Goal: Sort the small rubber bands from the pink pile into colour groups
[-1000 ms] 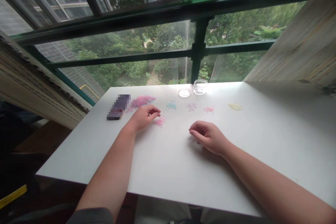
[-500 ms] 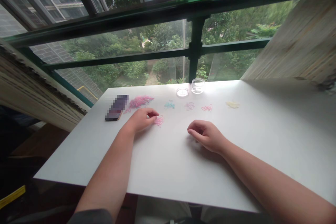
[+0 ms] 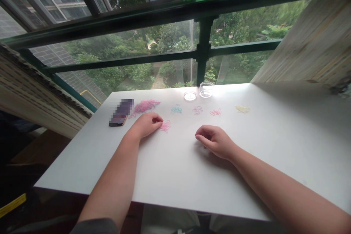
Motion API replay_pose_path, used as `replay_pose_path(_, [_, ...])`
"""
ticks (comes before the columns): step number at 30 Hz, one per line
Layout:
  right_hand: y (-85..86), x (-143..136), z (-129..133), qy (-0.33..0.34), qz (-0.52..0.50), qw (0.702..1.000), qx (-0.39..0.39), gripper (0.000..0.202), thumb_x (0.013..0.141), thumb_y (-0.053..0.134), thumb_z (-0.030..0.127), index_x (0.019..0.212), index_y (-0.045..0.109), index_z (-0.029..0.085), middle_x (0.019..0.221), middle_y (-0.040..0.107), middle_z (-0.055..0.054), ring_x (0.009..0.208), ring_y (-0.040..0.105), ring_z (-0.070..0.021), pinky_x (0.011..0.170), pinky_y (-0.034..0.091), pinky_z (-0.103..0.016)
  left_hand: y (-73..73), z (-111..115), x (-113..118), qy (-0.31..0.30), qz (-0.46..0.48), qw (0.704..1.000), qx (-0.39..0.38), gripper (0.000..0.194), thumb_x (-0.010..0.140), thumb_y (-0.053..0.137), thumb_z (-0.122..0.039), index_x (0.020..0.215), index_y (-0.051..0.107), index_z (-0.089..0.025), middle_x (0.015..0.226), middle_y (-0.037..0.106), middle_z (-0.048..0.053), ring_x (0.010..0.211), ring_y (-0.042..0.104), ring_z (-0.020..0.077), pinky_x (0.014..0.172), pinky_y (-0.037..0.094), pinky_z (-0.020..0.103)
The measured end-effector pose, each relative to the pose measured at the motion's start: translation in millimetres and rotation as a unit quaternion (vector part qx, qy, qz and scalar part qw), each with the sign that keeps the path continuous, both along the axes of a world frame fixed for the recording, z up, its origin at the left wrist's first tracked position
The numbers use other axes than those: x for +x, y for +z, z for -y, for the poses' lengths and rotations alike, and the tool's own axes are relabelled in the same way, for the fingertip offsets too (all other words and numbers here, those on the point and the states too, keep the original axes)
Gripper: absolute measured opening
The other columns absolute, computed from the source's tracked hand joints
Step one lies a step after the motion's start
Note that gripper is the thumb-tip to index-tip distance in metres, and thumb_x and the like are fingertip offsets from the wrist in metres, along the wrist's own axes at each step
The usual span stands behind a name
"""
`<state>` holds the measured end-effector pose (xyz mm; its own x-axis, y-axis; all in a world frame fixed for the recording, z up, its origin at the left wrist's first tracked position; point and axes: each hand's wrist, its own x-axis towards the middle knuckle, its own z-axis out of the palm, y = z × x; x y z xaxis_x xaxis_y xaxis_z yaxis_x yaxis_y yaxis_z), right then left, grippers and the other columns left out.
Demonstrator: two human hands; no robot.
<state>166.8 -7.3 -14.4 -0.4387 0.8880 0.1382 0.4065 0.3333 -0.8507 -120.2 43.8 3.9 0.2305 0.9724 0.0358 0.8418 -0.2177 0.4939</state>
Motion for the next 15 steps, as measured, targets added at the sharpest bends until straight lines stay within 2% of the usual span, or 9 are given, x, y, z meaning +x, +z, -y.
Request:
replay_pose_path(9, [2.0,-0.7,0.4,-0.001,0.003,1.000,0.003,0.014,0.081,0.051,0.028,0.075,0.058,0.018,0.061,0.055,0.001,0.054,0.047,-0.0112,0.052,0.039,-0.024,5.0,-0.3,0.1,0.021,0.050,0.999,0.004,0.027,0.074,0.055,-0.037,0.087,0.067,-0.017,0.084,0.071,0.005,0.078,0.063,0.0183,0.072,0.048,0.029])
replay_pose_path(15, [0.9,-0.1,0.1,-0.001,-0.005,1.000,0.001,0.014,0.081,0.051,0.028,0.074,0.058,0.018,0.061,0.054,0.001,0.053,0.047,-0.0111,0.051,0.039,-0.024,2.4,-1.4,2.3,0.016,0.065,0.998,0.018,0.027,0.075,0.054,-0.037,0.090,0.067,-0.018,0.089,0.071,0.005,0.078,0.064,0.0178,0.071,0.049,0.028])
